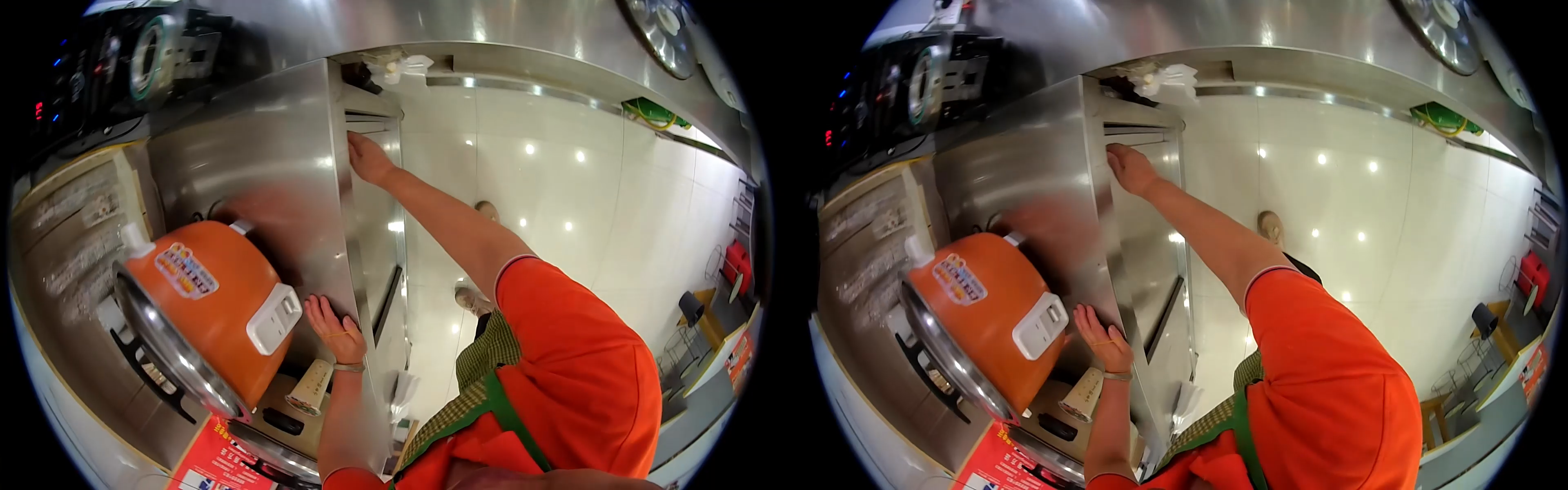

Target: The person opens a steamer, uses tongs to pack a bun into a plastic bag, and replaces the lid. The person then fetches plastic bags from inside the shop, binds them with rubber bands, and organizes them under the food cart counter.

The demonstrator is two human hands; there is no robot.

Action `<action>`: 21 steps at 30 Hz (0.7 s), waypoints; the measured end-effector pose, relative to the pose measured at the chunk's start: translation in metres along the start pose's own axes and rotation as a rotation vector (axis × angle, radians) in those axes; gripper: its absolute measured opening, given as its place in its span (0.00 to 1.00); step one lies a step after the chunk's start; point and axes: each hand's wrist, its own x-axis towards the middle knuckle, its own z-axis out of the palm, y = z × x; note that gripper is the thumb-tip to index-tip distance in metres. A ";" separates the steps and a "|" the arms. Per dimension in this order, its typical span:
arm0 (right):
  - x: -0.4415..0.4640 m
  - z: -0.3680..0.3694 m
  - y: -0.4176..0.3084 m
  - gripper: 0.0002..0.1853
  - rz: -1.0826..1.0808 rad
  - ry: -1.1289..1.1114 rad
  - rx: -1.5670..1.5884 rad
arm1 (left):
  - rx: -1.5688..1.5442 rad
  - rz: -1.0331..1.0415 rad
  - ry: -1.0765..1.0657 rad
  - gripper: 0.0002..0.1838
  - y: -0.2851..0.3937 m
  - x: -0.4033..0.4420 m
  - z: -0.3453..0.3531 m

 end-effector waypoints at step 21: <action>-0.249 0.072 0.108 0.11 0.141 -0.882 -0.307 | 0.046 0.023 -0.055 0.31 -0.005 0.004 0.013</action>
